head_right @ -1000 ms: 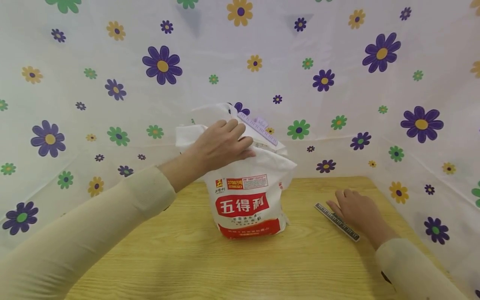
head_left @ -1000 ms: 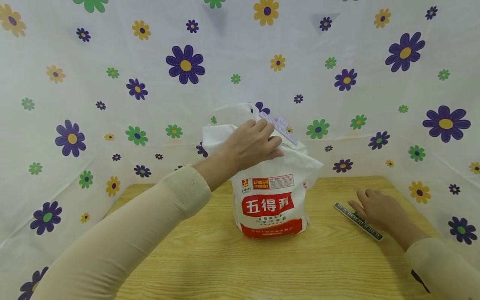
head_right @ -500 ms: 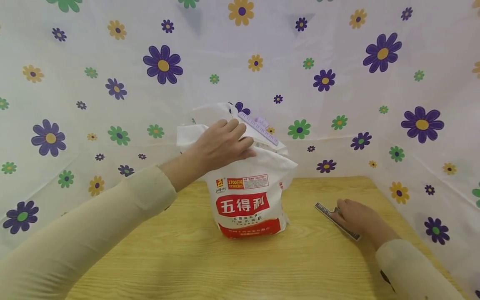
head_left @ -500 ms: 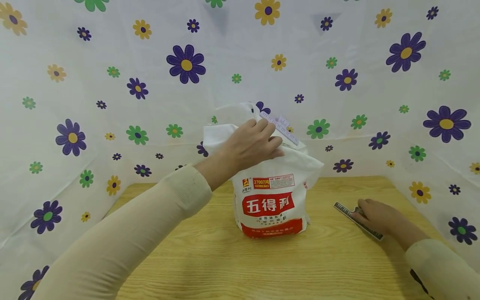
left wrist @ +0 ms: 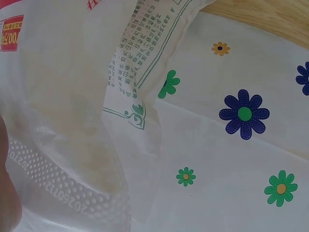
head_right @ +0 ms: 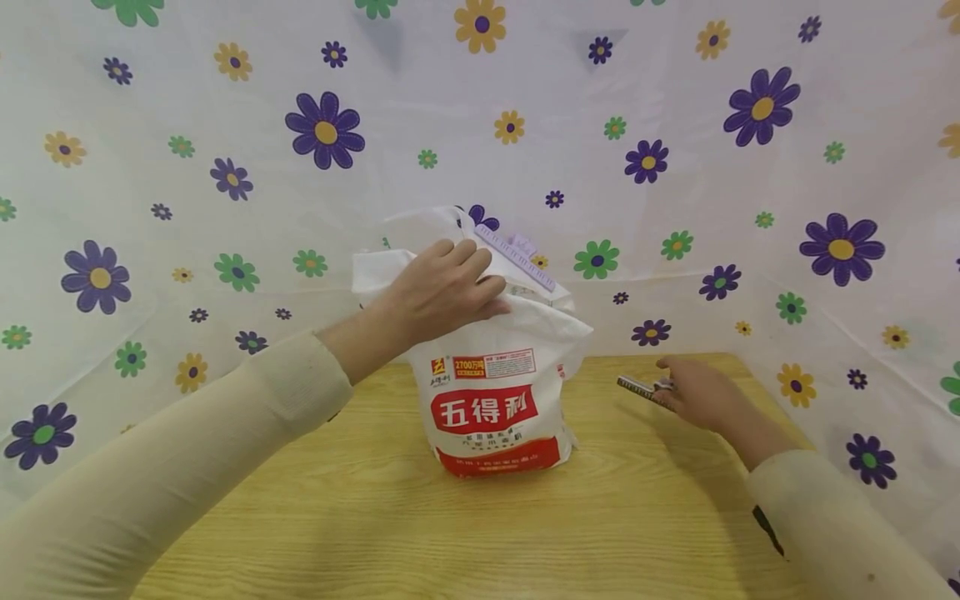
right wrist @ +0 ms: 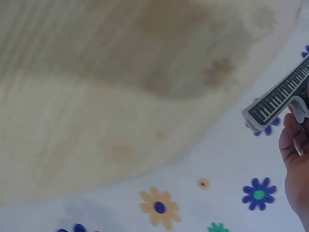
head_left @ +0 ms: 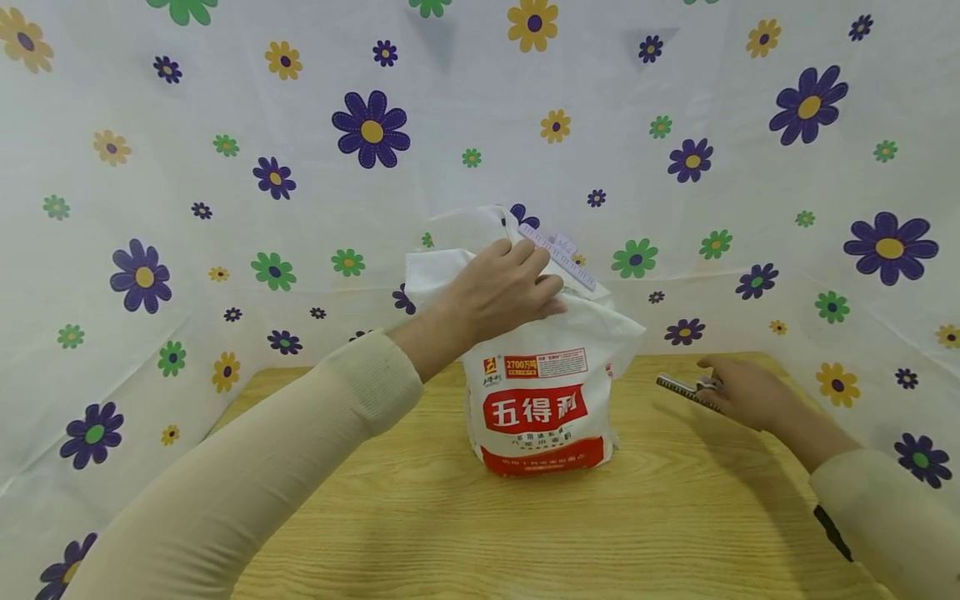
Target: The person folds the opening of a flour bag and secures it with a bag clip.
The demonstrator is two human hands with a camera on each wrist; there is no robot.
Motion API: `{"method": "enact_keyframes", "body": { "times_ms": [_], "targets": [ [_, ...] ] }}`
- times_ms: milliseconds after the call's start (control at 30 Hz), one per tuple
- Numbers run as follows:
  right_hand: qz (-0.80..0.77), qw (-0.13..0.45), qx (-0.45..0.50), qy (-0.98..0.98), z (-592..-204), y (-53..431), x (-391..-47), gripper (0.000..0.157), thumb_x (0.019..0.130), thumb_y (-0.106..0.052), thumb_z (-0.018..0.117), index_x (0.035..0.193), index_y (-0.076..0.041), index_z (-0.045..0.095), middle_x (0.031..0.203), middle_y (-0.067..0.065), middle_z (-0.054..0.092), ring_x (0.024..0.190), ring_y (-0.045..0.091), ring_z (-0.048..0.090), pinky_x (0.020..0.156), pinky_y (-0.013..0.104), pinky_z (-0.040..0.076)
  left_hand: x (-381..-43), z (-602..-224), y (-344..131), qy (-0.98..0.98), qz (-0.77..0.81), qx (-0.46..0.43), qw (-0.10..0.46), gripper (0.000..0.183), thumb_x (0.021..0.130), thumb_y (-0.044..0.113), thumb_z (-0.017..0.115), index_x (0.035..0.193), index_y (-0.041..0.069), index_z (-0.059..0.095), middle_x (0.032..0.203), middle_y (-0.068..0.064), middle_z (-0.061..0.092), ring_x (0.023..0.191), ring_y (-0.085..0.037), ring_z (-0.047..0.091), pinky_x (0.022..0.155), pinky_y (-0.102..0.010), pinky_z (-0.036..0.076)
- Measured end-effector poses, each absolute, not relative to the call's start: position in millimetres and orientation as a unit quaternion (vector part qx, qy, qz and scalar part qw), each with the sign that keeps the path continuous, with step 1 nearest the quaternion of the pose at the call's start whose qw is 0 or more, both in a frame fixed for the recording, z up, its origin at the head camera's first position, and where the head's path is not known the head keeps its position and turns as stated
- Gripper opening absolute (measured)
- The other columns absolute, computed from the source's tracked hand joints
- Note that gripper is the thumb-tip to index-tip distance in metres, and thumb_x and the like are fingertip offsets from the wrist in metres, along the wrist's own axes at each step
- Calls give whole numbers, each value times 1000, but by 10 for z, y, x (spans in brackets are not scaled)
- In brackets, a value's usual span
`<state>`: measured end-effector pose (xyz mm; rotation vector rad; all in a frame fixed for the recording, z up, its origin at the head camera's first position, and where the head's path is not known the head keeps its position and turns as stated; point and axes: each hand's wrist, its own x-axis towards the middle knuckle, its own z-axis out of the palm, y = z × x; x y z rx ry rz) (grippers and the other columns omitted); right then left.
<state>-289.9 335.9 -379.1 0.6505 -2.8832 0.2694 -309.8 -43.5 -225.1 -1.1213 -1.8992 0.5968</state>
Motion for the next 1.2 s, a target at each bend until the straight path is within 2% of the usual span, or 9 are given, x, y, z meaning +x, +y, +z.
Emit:
{"method": "enact_keyframes", "body": {
  "times_ms": [200,400,500,667,800,933,1033,1200],
  "targets": [
    [103,103,215,-966,-3365,3189,-2907,30,98,-15,62,115,9,58,108,26,65,99,41,63,84,56,51,-3101,-2267,-450,-759,235,-446,413,35,104,45,48,95,16,63,86,-3,62,74,-17,54,67,-28,47],
    [107,160,234,-953,-3090,2982,-2820,24,91,-13,73,109,1,65,102,15,65,92,31,63,83,54,53,-3039,-2331,-503,-767,235,-450,392,33,104,44,47,99,17,65,90,-1,65,76,-16,56,69,-24,49],
    [104,204,246,-942,-2957,2900,-2795,24,86,-9,77,106,-1,68,99,14,65,91,31,64,82,54,54,-3011,-2343,-523,-766,235,-449,394,33,105,44,46,99,17,64,90,-1,65,76,-15,56,69,-24,49],
    [118,253,250,-927,-2697,2824,-2765,24,83,-6,79,105,1,70,93,12,66,84,28,63,71,46,54,-3010,-2305,-500,-766,234,-447,398,33,105,43,45,98,17,64,89,-1,64,76,-16,55,68,-24,47],
    [136,259,262,-920,-2519,2790,-2743,25,82,-6,80,105,-1,72,88,8,69,79,22,61,67,38,49,-3030,-2271,-466,-768,236,-448,393,33,105,43,46,98,17,64,89,-2,64,76,-16,55,68,-25,47],
    [160,246,272,-917,-2406,2743,-2706,25,79,-6,83,102,-2,73,84,4,70,77,18,61,68,32,50,-3062,-2248,-442,-768,240,-446,391,33,105,44,46,99,17,64,90,-2,64,76,-16,55,68,-25,47],
    [172,228,271,-919,-2357,2699,-2674,22,79,-5,83,98,-3,73,81,1,69,73,15,59,63,26,48,-3083,-2239,-426,-767,241,-447,393,33,105,44,47,99,16,63,90,-3,63,76,-17,55,68,-26,47],
    [179,208,285,-918,-2326,2628,-2675,16,79,-3,82,92,-6,74,77,-1,69,68,13,57,59,24,47,-3094,-2228,-426,-767,241,-447,392,33,105,44,46,100,17,64,91,-2,64,76,-16,55,68,-25,47]
  ]
}}
